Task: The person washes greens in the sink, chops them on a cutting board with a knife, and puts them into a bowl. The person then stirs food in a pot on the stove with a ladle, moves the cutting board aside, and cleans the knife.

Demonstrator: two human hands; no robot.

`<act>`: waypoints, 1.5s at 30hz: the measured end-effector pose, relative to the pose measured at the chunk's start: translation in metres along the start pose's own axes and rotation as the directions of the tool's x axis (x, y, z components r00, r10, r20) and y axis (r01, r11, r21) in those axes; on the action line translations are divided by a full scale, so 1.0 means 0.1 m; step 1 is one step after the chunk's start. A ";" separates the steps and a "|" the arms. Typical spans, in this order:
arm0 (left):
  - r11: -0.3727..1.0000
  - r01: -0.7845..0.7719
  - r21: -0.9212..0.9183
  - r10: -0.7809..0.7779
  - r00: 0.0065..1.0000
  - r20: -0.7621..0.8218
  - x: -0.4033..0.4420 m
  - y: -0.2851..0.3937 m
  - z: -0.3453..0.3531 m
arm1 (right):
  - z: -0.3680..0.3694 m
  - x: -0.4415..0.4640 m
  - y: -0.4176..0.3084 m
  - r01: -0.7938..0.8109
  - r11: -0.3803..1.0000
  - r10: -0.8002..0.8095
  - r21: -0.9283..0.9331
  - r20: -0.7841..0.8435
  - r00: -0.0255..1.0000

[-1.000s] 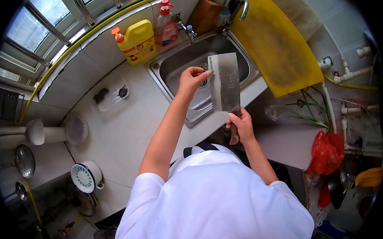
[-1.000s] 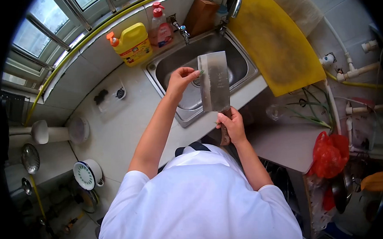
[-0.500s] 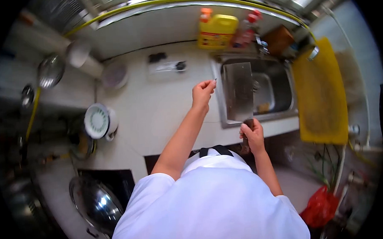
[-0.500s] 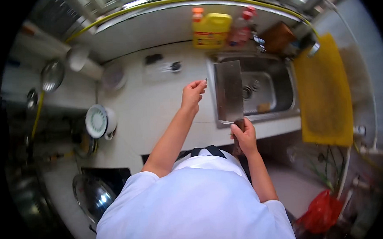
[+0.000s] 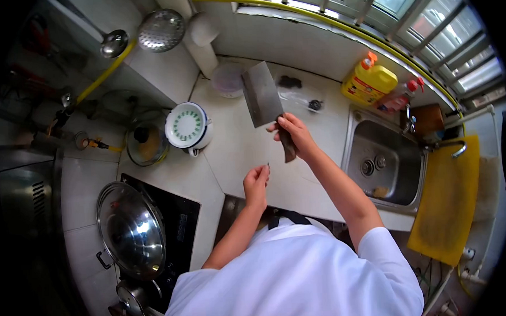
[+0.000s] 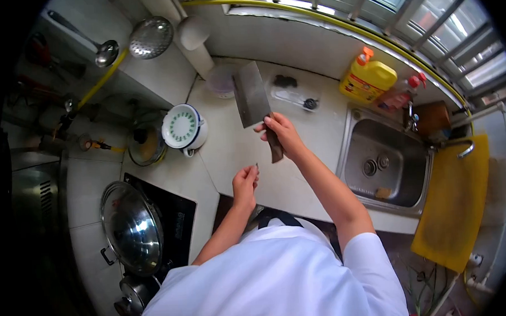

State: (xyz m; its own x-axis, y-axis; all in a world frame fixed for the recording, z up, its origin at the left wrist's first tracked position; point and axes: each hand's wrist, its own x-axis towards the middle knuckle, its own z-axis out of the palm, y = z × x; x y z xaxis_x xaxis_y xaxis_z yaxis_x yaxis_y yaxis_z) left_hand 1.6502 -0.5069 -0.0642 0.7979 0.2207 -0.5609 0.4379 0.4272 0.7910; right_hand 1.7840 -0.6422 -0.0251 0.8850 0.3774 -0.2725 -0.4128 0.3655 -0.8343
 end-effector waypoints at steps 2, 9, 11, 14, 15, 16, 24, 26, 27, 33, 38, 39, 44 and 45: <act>1.000 -0.016 -0.015 0.016 1.000 0.009 -0.05 -0.04 -0.21 | 0.06 0.43 0.14 -0.025 0.997 0.022 0.067 0.049 0.999; 0.998 -0.039 -0.047 0.036 0.998 -0.054 -0.19 -0.05 -0.68 | 0.39 1.22 0.50 -0.051 0.987 0.049 0.151 0.019 0.999; 0.999 -0.031 -0.043 0.028 0.998 -0.063 -0.20 -0.06 -0.78 | 0.46 1.35 0.55 -0.029 0.970 0.029 0.239 0.005 1.000; 1.000 -0.002 -0.031 0.000 0.998 -0.055 -0.21 -0.09 -0.85 | 0.49 1.53 0.65 -0.036 0.965 0.033 0.259 0.018 0.999; 0.999 0.002 -0.032 -0.004 0.998 -0.062 -0.22 -0.08 -0.86 | 0.49 1.56 0.68 -0.040 0.959 0.040 0.281 0.007 0.999; 1.000 0.000 -0.029 -0.002 0.998 -0.056 -0.24 -0.06 -0.86 | 0.49 1.59 0.70 -0.045 0.957 0.040 0.288 0.023 0.999; 0.997 -0.037 -0.074 0.029 0.994 -0.106 -0.35 -0.15 -0.94 | 0.47 1.84 0.80 -0.179 0.984 0.178 0.005 -0.143 0.974; 0.997 -0.050 -0.062 0.042 0.991 -0.125 -0.43 -0.17 -0.94 | 0.40 1.92 0.82 -0.197 0.976 0.183 -0.092 -0.137 0.973; 0.996 -0.058 -0.072 0.047 0.988 -0.146 -0.47 -0.20 -0.95 | 0.39 1.95 0.79 -0.222 0.962 0.201 -0.157 -0.136 0.970; 0.987 -0.119 -0.105 0.094 0.971 -0.218 -0.86 -0.35 -0.94 | 0.10 1.73 0.74 -0.164 0.941 0.162 -0.295 -0.031 0.986; 0.961 -0.234 -0.143 0.185 0.938 -0.292 -1.42 -0.57 -0.93 | 0.02 0.94 0.69 -0.159 0.935 0.171 -0.317 0.010 0.985; 0.950 -0.268 -0.158 0.201 0.917 -0.344 -1.55 -0.63 -0.94 | 0.05 0.73 0.66 -0.181 0.928 0.201 -0.325 0.029 0.979; 0.920 -0.337 -0.199 0.222 0.869 -0.443 -2.20 -1.14 -1.09 | -0.11 0.12 0.96 -0.168 0.894 0.272 -0.416 0.204 0.940; 0.911 -0.347 -0.223 0.213 0.859 -0.466 -2.31 -1.19 -1.12 | -0.22 0.09 1.10 -0.158 0.897 0.276 -0.412 0.245 0.929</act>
State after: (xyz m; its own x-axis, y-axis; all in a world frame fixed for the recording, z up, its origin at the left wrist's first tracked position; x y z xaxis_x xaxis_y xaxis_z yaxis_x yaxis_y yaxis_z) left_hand 1.3672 -0.5106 -0.0563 0.5856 0.6887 -0.4274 0.0299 0.5086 0.8605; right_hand 1.7511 -0.6175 -0.1293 0.6556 0.6604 -0.3661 -0.4213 -0.0825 -0.9032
